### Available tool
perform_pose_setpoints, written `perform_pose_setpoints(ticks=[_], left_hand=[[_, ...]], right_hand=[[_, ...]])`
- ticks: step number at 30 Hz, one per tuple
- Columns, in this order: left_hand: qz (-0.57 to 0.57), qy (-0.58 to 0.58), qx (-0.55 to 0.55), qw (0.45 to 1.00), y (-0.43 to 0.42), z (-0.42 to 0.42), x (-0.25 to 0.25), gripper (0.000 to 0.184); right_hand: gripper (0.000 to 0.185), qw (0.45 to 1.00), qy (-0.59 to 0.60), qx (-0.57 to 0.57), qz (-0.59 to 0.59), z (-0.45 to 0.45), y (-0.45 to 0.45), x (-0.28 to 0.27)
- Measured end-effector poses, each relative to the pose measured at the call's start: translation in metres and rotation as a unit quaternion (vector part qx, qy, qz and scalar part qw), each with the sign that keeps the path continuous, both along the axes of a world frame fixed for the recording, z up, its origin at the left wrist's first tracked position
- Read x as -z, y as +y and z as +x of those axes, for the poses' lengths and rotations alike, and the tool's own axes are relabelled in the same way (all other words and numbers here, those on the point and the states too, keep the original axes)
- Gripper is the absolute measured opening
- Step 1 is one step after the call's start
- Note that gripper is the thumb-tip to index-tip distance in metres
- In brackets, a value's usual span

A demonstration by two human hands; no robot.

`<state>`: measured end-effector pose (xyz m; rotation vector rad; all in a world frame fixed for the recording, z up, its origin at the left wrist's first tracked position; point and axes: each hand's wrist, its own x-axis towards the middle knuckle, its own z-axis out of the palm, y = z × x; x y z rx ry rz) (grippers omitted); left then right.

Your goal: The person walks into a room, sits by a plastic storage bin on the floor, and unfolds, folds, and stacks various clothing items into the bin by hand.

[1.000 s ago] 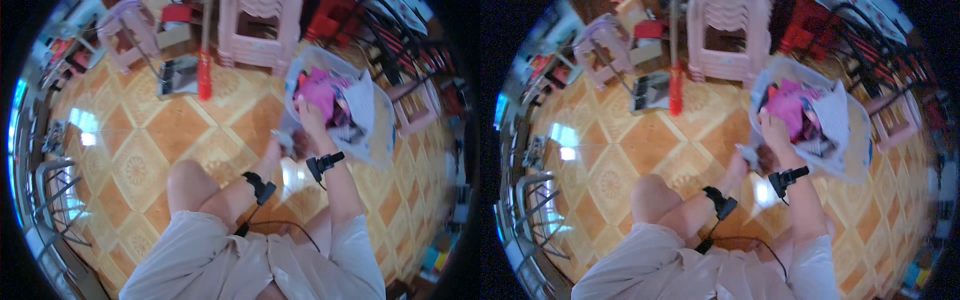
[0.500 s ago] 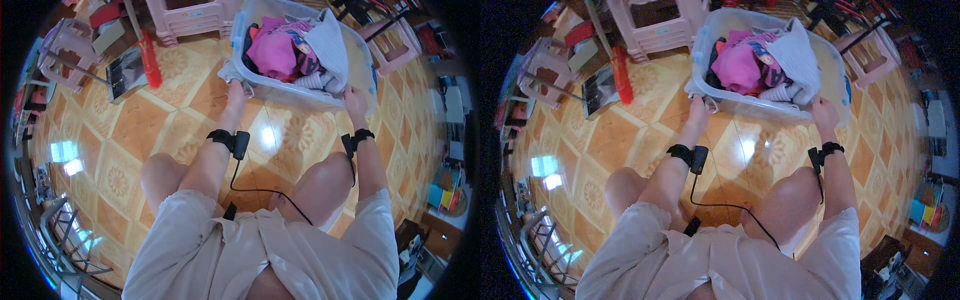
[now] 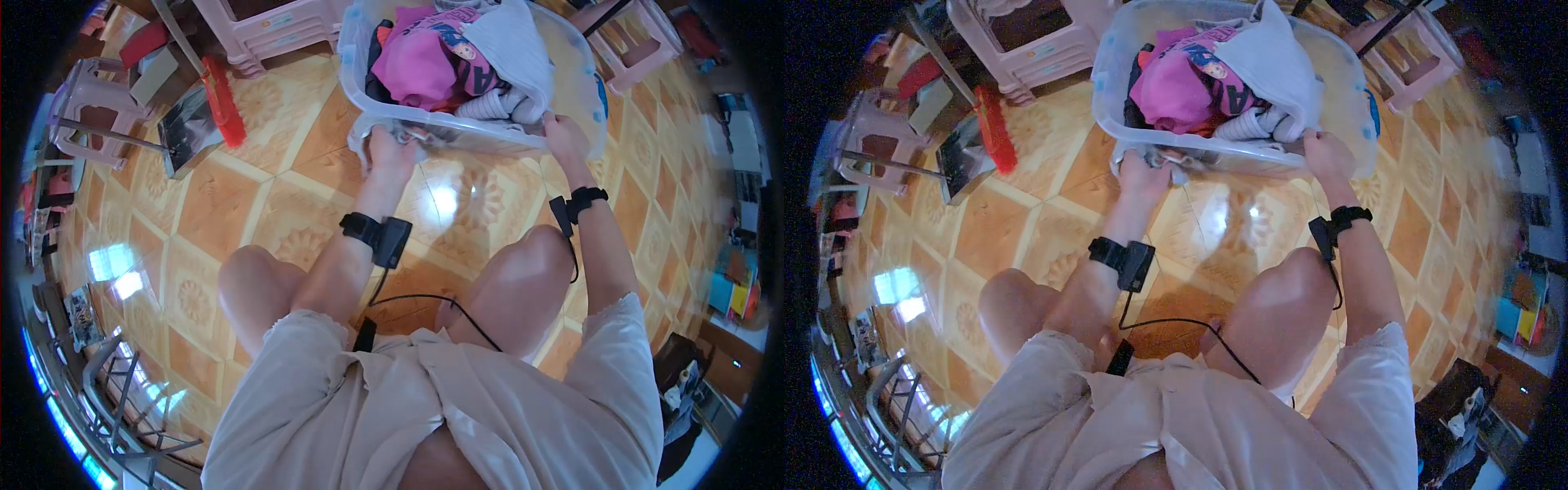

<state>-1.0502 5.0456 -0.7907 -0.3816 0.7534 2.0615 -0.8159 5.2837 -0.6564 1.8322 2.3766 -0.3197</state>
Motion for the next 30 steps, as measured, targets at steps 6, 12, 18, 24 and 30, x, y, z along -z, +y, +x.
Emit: perform_pose_setpoints(ticks=[6,12,18,24,30], left_hand=[[0.052,0.073,-0.005,0.996,-0.022,0.02,-0.092,0.03],[-0.175,0.397,-0.048,0.9,-0.044,0.002,-0.1,0.029],[-0.233,0.382,-0.15,0.882,0.013,-0.06,-0.078,0.029],[-0.103,0.285,-0.142,0.942,0.008,-0.014,-0.104,0.047],[-0.035,0.19,0.219,0.956,0.042,0.127,-0.101,0.022]], right_hand=[[0.059,1.0,0.006,0.017,-0.008,-0.007,-0.009,-0.007],[0.058,1.0,0.009,0.002,0.019,-0.007,-0.01,-0.005],[0.058,0.999,0.034,0.001,0.039,-0.011,-0.017,-0.01],[0.057,0.999,0.002,0.013,0.04,-0.013,-0.014,-0.01],[0.058,1.0,-0.006,0.008,0.022,-0.009,-0.014,-0.009]])
